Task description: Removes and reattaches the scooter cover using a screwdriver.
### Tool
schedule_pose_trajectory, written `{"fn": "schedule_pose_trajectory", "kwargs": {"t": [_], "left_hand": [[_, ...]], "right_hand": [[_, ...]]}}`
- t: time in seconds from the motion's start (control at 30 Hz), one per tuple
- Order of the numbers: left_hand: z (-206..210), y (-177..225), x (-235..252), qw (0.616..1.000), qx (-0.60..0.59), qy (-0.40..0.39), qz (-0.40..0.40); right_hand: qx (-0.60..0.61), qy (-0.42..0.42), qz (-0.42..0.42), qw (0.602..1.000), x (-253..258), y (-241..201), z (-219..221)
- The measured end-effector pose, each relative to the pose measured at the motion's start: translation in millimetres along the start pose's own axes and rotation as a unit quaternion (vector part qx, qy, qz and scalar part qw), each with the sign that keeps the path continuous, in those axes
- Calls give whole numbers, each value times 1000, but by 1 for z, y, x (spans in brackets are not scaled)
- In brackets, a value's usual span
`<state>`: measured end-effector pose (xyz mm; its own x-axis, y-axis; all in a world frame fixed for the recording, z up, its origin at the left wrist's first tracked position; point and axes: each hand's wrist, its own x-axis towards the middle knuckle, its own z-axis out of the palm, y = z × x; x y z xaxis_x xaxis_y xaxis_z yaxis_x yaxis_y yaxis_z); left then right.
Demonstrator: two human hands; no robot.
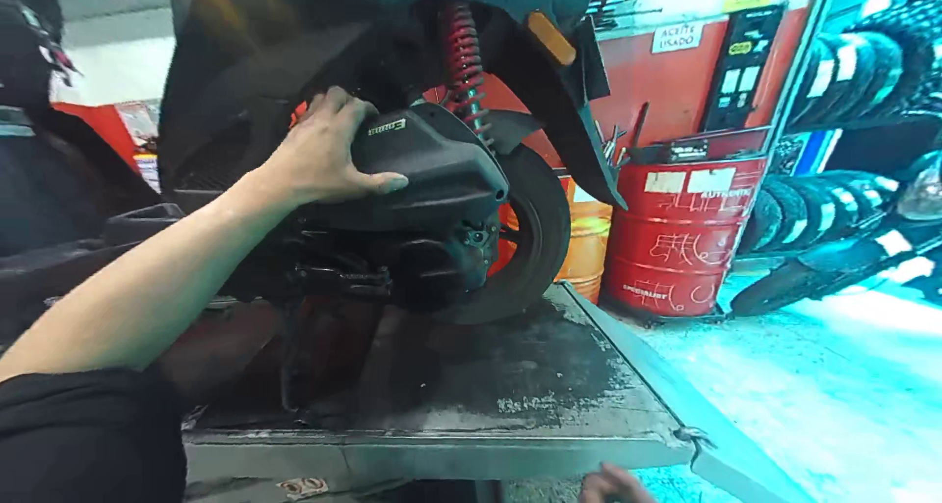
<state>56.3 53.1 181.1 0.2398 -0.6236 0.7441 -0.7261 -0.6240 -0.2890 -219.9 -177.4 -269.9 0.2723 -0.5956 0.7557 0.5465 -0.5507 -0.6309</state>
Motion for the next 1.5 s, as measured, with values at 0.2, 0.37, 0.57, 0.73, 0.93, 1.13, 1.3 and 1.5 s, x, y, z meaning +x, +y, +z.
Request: {"fn": "schedule_pose_trajectory", "kwargs": {"t": [0.2,0.37,0.57,0.73,0.93,1.13,1.3,1.5], "left_hand": [[1,-14,1,999,-6,-15,-28],[2,-13,10,997,-18,-22,-66],[-1,-18,17,994,-24,-71,-76],[1,-26,28,995,-31,-81,-50],[-3,-18,13,996,-43,-71,-28],[-4,-19,14,996,-27,-81,-34],[21,-46,37,996,-42,-67,37],[33,-77,43,998,22,-53,-15]], "right_hand": [[-415,-338,-174,826,169,-23,107],[-405,-590,5,698,158,83,150],[-268,-179,-192,927,285,-80,148],[-311,-220,-37,924,375,-162,205],[-263,-210,57,940,377,-143,211],[-254,-198,-14,947,372,-142,204],[-324,-73,-95,938,280,-28,133],[-443,-522,72,726,152,146,129]]}}
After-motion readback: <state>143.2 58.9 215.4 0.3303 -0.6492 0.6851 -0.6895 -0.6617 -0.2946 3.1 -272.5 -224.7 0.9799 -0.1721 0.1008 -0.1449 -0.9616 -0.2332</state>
